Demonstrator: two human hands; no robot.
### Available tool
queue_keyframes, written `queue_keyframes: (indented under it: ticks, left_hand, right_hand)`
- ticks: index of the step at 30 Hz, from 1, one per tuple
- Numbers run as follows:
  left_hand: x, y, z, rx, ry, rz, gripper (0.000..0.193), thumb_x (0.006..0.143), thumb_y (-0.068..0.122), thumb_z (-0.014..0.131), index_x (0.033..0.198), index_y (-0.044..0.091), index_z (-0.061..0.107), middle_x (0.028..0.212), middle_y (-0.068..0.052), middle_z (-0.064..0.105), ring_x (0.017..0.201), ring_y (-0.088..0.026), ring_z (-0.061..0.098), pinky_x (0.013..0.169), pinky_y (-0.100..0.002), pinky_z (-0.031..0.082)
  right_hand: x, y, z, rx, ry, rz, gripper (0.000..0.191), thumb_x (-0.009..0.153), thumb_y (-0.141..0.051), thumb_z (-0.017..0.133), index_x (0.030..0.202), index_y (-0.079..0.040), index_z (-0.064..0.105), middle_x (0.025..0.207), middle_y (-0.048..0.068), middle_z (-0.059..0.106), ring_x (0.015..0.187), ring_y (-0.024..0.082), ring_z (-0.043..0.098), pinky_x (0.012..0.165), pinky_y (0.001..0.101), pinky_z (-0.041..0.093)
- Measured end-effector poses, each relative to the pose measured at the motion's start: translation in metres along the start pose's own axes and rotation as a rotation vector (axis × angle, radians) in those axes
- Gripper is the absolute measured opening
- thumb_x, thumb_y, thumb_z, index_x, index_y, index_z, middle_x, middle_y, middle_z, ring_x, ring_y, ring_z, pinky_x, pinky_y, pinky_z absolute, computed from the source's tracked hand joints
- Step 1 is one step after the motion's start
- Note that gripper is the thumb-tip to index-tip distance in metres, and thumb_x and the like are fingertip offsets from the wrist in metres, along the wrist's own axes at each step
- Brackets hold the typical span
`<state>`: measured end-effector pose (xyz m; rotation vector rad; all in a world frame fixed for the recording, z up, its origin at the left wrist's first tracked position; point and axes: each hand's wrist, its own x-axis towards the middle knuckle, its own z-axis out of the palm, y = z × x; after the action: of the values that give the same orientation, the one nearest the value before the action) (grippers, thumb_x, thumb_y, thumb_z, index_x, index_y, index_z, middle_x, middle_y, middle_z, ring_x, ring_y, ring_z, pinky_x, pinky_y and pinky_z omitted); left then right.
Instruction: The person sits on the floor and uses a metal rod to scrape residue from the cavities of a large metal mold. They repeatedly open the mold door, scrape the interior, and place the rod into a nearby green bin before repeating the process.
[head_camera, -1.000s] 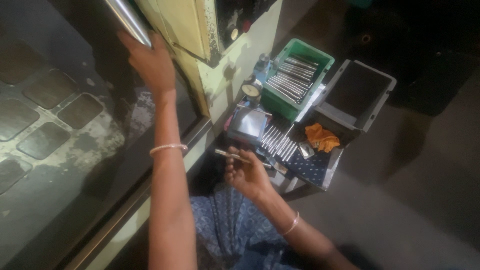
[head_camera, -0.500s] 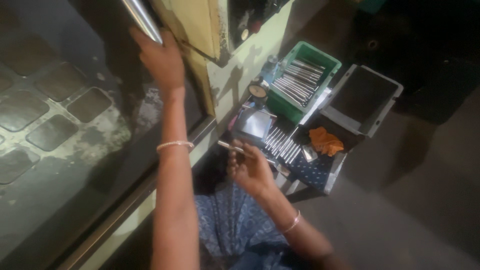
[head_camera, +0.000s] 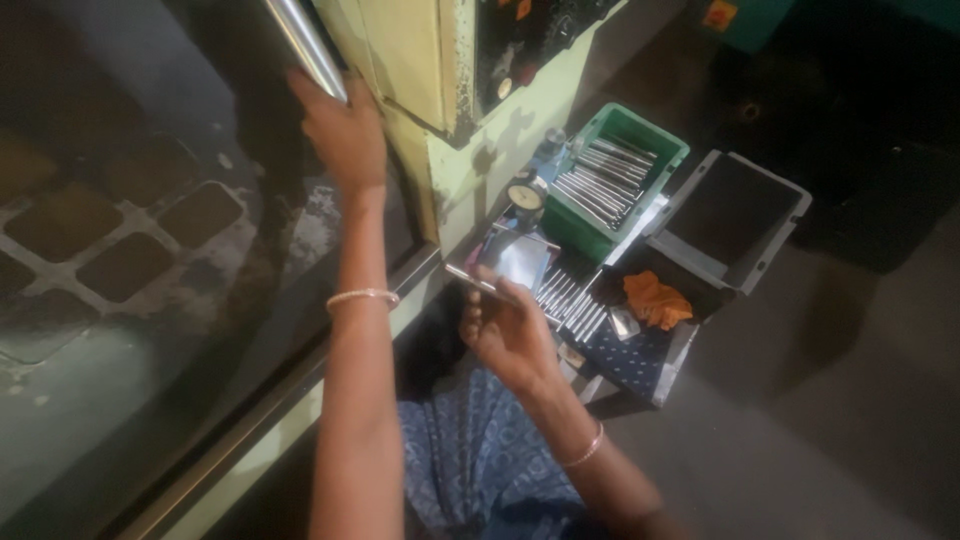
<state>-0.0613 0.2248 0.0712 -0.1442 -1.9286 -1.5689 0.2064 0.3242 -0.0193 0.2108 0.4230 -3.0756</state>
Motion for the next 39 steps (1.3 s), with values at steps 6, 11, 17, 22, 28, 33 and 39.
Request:
queue_keyframes:
  ticks: [6,11,17,22,28,33,39]
  left_hand:
    - [-0.002,0.008,-0.004,-0.095,-0.069,-0.074,0.064,0.098,0.020,0.055,0.150,-0.007,0.028,0.088,-0.025,0.078,0.077,-0.035,0.082,0.069,-0.043,0.066]
    - [-0.001,0.013,-0.006,-0.043,-0.031,-0.003,0.061,0.103,0.021,0.059,0.150,-0.008,0.032,0.092,-0.024,0.077,0.079,-0.031,0.081,0.070,-0.039,0.066]
    - [-0.003,0.020,-0.016,-0.156,-0.144,-0.117,0.065,0.098,0.018,0.055,0.150,-0.009,0.025,0.086,-0.022,0.079,0.069,-0.026,0.079,0.061,-0.038,0.063]
    - [0.000,0.013,-0.021,-0.216,-0.099,0.049,0.065,0.099,0.013,0.063,0.149,-0.011,0.029,0.094,-0.021,0.077,0.076,-0.026,0.081,0.071,-0.039,0.062]
    - [0.003,-0.002,-0.041,-0.175,-0.064,0.129,0.062,0.102,0.016,0.064,0.148,-0.011,0.032,0.091,-0.024,0.076,0.078,-0.029,0.081,0.068,-0.040,0.063]
    - [0.007,-0.008,-0.082,-0.111,-0.045,0.031,0.062,0.100,0.017,0.063,0.146,-0.010,0.033,0.088,-0.024,0.075,0.072,-0.029,0.079,0.059,-0.042,0.062]
    - [-0.003,-0.026,-0.164,-0.024,-0.019,-0.024,0.060,0.101,0.017,0.064,0.146,-0.007,0.034,0.088,-0.020,0.076,0.068,-0.025,0.078,0.061,-0.039,0.062]
  right_hand:
    - [-0.002,0.002,0.003,-0.040,0.080,-0.007,0.031,0.098,-0.026,0.064,0.121,-0.005,0.064,0.094,0.006,0.063,0.079,0.015,0.058,0.073,0.0285,0.051]
    - [-0.003,0.003,0.001,-0.023,0.023,0.005,0.030,0.097,-0.026,0.065,0.120,-0.006,0.065,0.093,0.005,0.062,0.079,0.015,0.058,0.072,0.0283,0.050]
    - [-0.010,0.006,-0.002,-0.033,0.032,-0.004,0.028,0.097,-0.026,0.065,0.117,-0.007,0.066,0.093,0.005,0.063,0.079,0.015,0.058,0.072,0.0285,0.050]
    - [-0.017,0.012,-0.004,-0.003,0.028,0.010,0.028,0.098,-0.027,0.065,0.116,-0.007,0.068,0.093,0.006,0.065,0.082,0.015,0.060,0.074,0.0280,0.051]
    - [-0.019,0.021,-0.007,-0.034,0.016,0.049,0.025,0.097,-0.028,0.064,0.113,-0.010,0.071,0.093,0.006,0.066,0.081,0.017,0.060,0.073,0.0322,0.050]
    - [-0.020,0.034,-0.004,-0.061,-0.001,0.094,0.026,0.096,-0.029,0.063,0.114,-0.011,0.069,0.092,0.005,0.065,0.081,0.017,0.059,0.070,0.0322,0.049]
    - [-0.014,0.049,0.000,-0.104,-0.009,0.144,0.031,0.096,-0.028,0.062,0.120,-0.010,0.070,0.093,0.004,0.063,0.081,0.017,0.058,0.071,0.0308,0.049]
